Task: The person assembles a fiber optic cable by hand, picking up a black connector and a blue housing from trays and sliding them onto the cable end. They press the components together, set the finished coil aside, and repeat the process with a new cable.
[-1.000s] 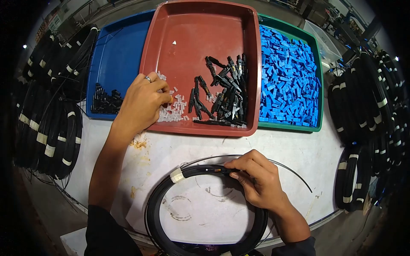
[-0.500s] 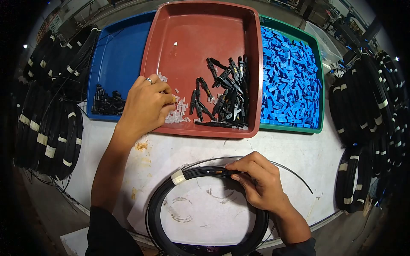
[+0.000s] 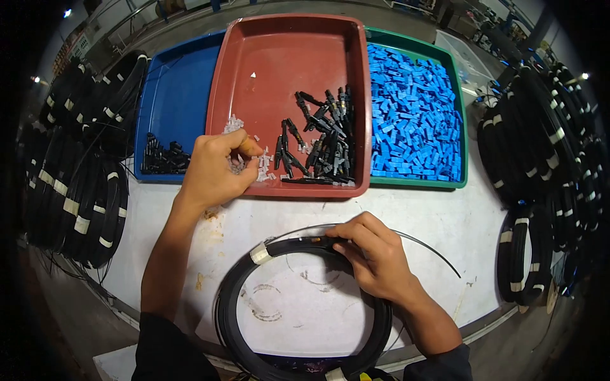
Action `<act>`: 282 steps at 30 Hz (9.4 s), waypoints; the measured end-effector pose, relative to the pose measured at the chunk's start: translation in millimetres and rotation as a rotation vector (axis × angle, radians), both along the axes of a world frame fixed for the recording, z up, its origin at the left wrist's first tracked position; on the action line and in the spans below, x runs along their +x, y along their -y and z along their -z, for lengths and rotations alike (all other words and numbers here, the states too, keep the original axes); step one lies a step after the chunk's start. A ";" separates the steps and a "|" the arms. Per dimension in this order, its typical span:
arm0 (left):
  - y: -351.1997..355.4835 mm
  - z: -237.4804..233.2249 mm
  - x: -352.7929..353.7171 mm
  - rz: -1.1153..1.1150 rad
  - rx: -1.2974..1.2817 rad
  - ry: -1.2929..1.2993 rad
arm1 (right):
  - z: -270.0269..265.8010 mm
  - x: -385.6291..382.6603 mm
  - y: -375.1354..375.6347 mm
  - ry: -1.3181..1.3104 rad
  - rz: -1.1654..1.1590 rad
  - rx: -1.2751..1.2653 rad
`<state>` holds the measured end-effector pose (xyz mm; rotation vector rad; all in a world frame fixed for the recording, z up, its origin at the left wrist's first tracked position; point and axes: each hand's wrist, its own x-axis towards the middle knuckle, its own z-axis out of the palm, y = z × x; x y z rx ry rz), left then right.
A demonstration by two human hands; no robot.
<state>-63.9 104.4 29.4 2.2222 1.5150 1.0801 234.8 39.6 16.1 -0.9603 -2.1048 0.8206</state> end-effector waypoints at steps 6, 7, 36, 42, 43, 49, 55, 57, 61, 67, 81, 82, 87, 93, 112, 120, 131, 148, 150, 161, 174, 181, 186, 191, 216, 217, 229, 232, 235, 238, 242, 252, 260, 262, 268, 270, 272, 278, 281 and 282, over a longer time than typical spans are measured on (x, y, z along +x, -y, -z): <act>33.8 -3.3 29.4 0.009 -0.202 0.252 | 0.6 4.6 -1.8 -0.016 0.054 -0.077; 38.6 -0.8 31.7 0.018 -0.267 0.304 | 1.1 6.9 -2.9 -0.061 0.075 -0.182; 89.2 31.0 58.9 0.158 0.041 0.501 | 1.2 -4.1 11.7 -0.132 0.069 0.146; 88.9 31.7 58.5 0.231 0.076 0.478 | 1.9 -3.9 11.4 -0.125 0.063 0.149; 90.2 29.7 58.6 0.229 0.054 0.467 | 2.4 -4.0 11.0 -0.130 0.062 0.150; 90.6 29.9 59.6 0.210 0.026 0.484 | 1.4 -4.4 11.5 -0.128 0.067 0.147; 90.0 30.6 59.8 0.194 0.033 0.489 | 4.1 -4.0 11.3 -0.137 0.060 0.145; 90.4 29.5 60.0 0.195 0.038 0.482 | 5.7 -3.6 10.7 -0.134 0.059 0.145; 91.6 28.9 59.0 0.200 0.014 0.461 | 7.0 -3.8 12.2 -0.092 0.068 0.241; 92.3 25.3 59.3 0.174 -0.016 0.471 | 7.5 -3.0 13.7 -0.067 0.053 0.236; 92.8 31.0 59.7 0.194 -0.031 0.435 | 7.2 -2.7 12.1 -0.047 0.037 0.179; 93.0 28.9 59.2 0.248 -0.034 0.425 | 9.0 -2.2 9.8 -0.077 0.047 0.167; 90.5 28.7 57.7 0.370 -0.122 0.540 | 7.1 -0.7 7.2 -0.068 0.018 0.163; 88.5 26.5 53.9 0.446 -0.256 0.510 | 9.7 1.2 6.5 -0.069 -0.085 0.162; 91.4 24.4 55.9 0.475 -0.149 0.333 | 7.6 1.8 10.5 0.020 -0.151 0.218; 92.0 24.9 57.7 0.444 -0.148 0.421 | 8.9 0.2 10.9 -0.027 -0.131 0.167; 92.6 25.7 57.8 0.424 -0.130 0.404 | 8.2 -0.1 10.9 -0.013 -0.140 0.139; 93.0 38.0 44.0 0.392 -0.280 0.710 | 8.4 2.1 12.1 -0.039 -0.221 0.204; 93.5 40.8 43.7 0.349 -0.273 0.746 | 9.6 2.5 10.2 -0.058 -0.283 0.191; 56.3 16.8 57.3 0.343 -0.272 0.553 | 24.6 -5.1 11.1 -0.051 -0.231 0.289; -77.7 -36.0 160.6 0.612 0.264 -0.278 | 24.4 -8.3 14.8 -0.019 -0.199 0.275; -111.6 -2.7 203.3 0.505 0.428 -0.444 | 27.9 -5.3 13.9 0.019 -0.230 0.174; -123.9 5.9 222.6 0.350 0.440 -0.530 | 23.9 -2.9 13.0 0.011 -0.225 0.167; -138.3 9.9 222.0 0.380 0.276 -0.345 | 25.7 -0.5 11.2 -0.013 -0.230 0.135; 70.2 47.0 36.4 0.489 -0.588 1.198 | 2.0 -3.9 8.6 -0.038 -0.143 0.050; 72.0 46.9 34.8 0.485 -0.659 1.225 | 0.5 -3.9 9.2 -0.005 -0.142 0.093; 90.5 34.2 46.4 0.307 -0.222 0.572 | 3.4 -3.5 10.6 -0.004 -0.139 0.198; 92.1 19.7 48.6 0.365 -0.180 0.420 | 4.8 -0.6 10.8 0.043 -0.156 0.210; 93.2 17.4 54.7 0.348 -0.135 0.423 | 3.1 -0.4 11.3 0.047 -0.178 0.263; 94.6 16.0 55.7 0.333 -0.109 0.372 | -1.8 -2.4 11.8 0.064 -0.187 0.310; 104.2 10.4 60.9 0.334 -0.334 0.531 | -1.2 -0.6 11.7 0.063 -0.203 0.367; 107.6 28.1 65.9 0.387 -0.353 0.710 | -8.1 3.1 15.2 0.151 -0.257 0.251; 107.8 22.5 68.0 0.401 -0.467 0.851 | 5.4 1.9 15.8 -0.005 -0.223 0.191; 108.1 23.0 66.6 0.418 -0.491 0.849 | 7.4 3.0 15.8 -0.008 -0.224 0.212; 106.6 27.9 66.7 0.458 -0.482 0.931 | -2.1 3.5 14.9 0.075 -0.247 0.226; 107.1 27.8 66.9 0.436 -0.472 0.930 | -1.4 3.4 15.1 0.061 -0.242 0.227; 105.6 34.6 67.8 0.434 -0.408 0.913 | -0.6 4.3 14.4 0.046 -0.237 0.228; 100.6 29.1 59.6 0.421 -0.489 1.022 | 11.9 2.2 15.8 -0.221 -0.025 0.275; 96.9 35.6 55.2 0.451 -0.446 1.063 | 15.4 1.2 15.7 -0.299 0.161 0.042; 96.1 37.6 54.8 0.451 -0.448 1.148 | 16.8 1.0 14.6 -0.300 0.161 0.042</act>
